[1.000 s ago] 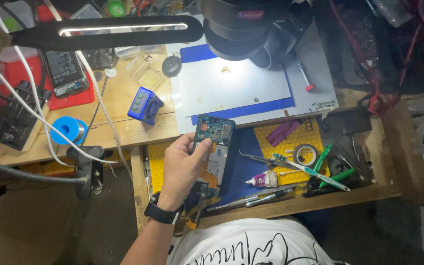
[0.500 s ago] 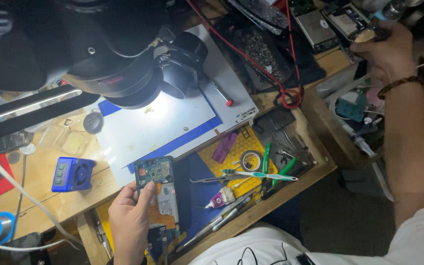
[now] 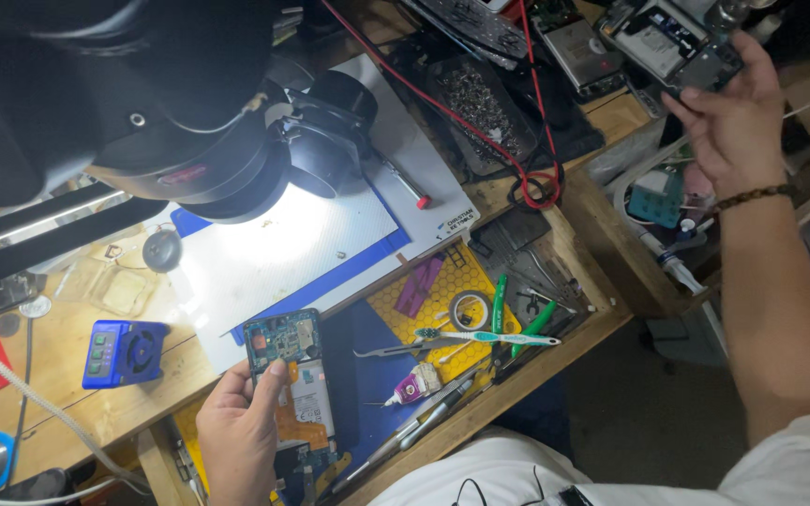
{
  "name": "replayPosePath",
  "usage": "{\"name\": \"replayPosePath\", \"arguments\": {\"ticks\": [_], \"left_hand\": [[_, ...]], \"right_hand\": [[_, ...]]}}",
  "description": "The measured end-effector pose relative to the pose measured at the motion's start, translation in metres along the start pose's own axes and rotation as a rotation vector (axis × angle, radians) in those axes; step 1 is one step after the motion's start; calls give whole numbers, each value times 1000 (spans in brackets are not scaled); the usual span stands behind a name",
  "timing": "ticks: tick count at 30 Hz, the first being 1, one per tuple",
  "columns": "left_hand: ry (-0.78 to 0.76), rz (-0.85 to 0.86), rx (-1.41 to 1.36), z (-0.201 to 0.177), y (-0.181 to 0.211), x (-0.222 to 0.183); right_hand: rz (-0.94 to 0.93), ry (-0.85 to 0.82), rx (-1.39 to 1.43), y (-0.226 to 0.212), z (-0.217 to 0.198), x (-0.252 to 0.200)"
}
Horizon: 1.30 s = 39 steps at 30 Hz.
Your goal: The person disassembles a mobile phone by removing internal components from the chassis, handles a second phone frame for comparison, and uses a small tool to detach connectors from a circuit board.
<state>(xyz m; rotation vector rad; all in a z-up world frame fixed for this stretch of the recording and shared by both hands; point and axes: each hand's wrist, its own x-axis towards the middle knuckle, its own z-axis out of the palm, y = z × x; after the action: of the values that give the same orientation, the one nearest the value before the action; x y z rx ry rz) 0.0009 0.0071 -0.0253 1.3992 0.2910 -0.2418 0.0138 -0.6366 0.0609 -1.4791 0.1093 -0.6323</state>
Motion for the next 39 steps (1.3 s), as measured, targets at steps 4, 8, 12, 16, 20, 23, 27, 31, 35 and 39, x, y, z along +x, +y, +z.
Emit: {"name": "replayPosePath", "arguments": {"ticks": [4,8,12,16,20,23,27,31,35,39], "left_hand": [[1,0,3,3,4,-1],[5,-19,32,4,6,-2],[1,-20,25,3,9,-5],[-30,-13,-15,10,21,-11],[-48,29,-41,14,30,-14],[-70,69,-51,9,28,-12],[-45,113,-8,4,23,-13],[-43,107,-27,6,26,-16],[-31,76,-52,6,28,-17],[-15,96,-22,7,28,-17]], "right_hand": [[135,-7,133,-41,25,-26],[188,-237,131,-64,42,-42],[278,-307,110,-76,60,-62],[402,-418,72,-75,88,-74],[530,-447,-49,-62,130,-93],[610,-485,-292,-50,173,-107],[689,-549,-237,-41,221,-128],[689,-592,-222,-29,248,-139],[648,-580,-230,-17,270,-149],[624,-634,-32,-7,285,-154]]}}
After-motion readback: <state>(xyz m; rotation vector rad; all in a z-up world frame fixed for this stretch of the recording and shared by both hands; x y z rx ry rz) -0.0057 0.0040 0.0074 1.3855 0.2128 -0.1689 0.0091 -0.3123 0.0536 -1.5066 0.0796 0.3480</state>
